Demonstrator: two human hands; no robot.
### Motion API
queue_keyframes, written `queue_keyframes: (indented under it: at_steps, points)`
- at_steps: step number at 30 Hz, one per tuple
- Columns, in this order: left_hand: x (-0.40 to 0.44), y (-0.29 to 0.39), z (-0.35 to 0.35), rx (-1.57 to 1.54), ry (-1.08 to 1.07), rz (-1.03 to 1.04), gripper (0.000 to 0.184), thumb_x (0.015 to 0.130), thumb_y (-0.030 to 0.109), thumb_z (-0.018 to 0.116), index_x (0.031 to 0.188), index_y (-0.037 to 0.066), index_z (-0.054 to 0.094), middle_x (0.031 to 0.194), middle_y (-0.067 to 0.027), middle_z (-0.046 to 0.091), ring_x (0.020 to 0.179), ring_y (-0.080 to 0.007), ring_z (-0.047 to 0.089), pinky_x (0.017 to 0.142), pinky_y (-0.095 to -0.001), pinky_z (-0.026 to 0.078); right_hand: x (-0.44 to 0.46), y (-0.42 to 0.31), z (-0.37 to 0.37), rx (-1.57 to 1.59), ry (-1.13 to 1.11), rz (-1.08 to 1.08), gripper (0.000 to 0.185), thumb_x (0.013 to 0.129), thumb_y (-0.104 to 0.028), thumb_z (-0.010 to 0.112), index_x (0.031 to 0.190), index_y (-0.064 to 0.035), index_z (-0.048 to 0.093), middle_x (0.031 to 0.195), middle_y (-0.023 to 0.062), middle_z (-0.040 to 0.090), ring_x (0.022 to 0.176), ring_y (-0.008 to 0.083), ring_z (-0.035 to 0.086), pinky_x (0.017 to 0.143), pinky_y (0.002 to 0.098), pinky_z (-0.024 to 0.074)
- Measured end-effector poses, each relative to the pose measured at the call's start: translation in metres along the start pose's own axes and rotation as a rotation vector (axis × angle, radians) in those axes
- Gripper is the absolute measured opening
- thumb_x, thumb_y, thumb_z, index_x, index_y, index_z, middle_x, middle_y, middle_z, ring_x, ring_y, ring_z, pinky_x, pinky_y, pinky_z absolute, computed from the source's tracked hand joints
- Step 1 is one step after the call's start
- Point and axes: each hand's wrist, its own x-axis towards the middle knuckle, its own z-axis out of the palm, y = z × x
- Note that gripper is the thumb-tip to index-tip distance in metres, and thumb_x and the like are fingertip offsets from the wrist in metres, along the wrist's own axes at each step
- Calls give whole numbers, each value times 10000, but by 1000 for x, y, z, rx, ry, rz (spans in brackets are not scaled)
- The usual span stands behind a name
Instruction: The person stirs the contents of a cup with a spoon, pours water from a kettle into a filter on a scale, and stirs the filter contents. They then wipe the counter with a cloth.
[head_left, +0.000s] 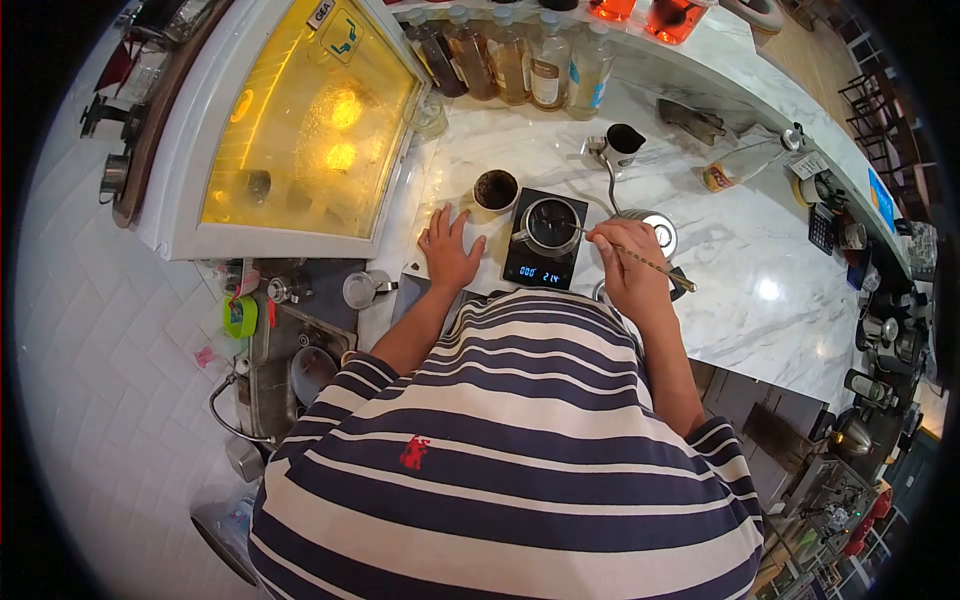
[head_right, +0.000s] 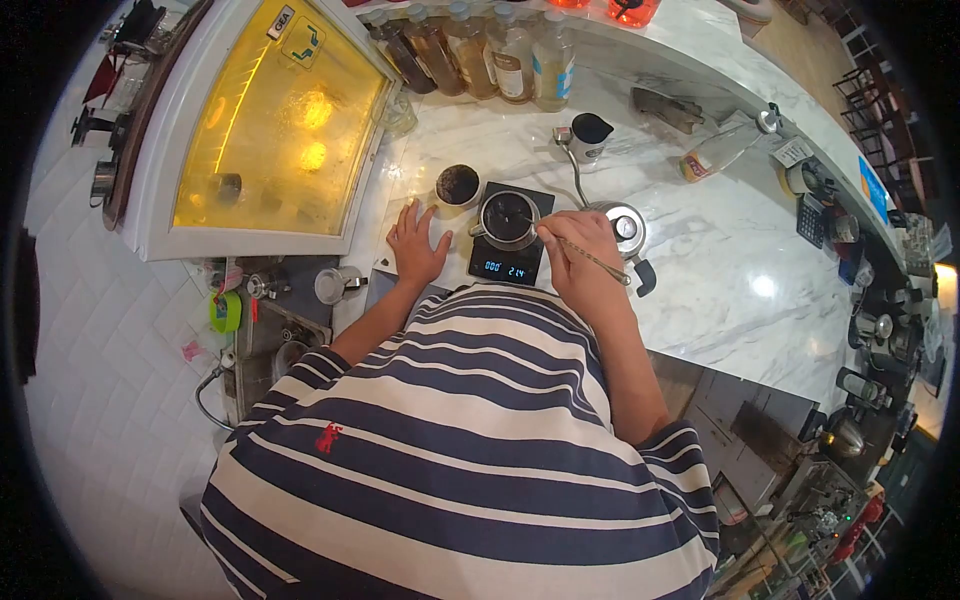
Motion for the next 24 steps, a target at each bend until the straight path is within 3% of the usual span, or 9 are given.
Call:
queue_keyframes:
  at_steps: [24]
  points:
    - [0, 0, -1, 12, 4, 2, 633, 912, 433, 730, 1468, 170, 584, 1652, -151, 406, 1535, -356, 332, 1195, -577, 240, -1, 6, -1, -39, 39, 40, 109, 1029, -87, 618, 1040, -42, 717, 1010, 112, 743, 992, 331, 682, 920, 424, 486]
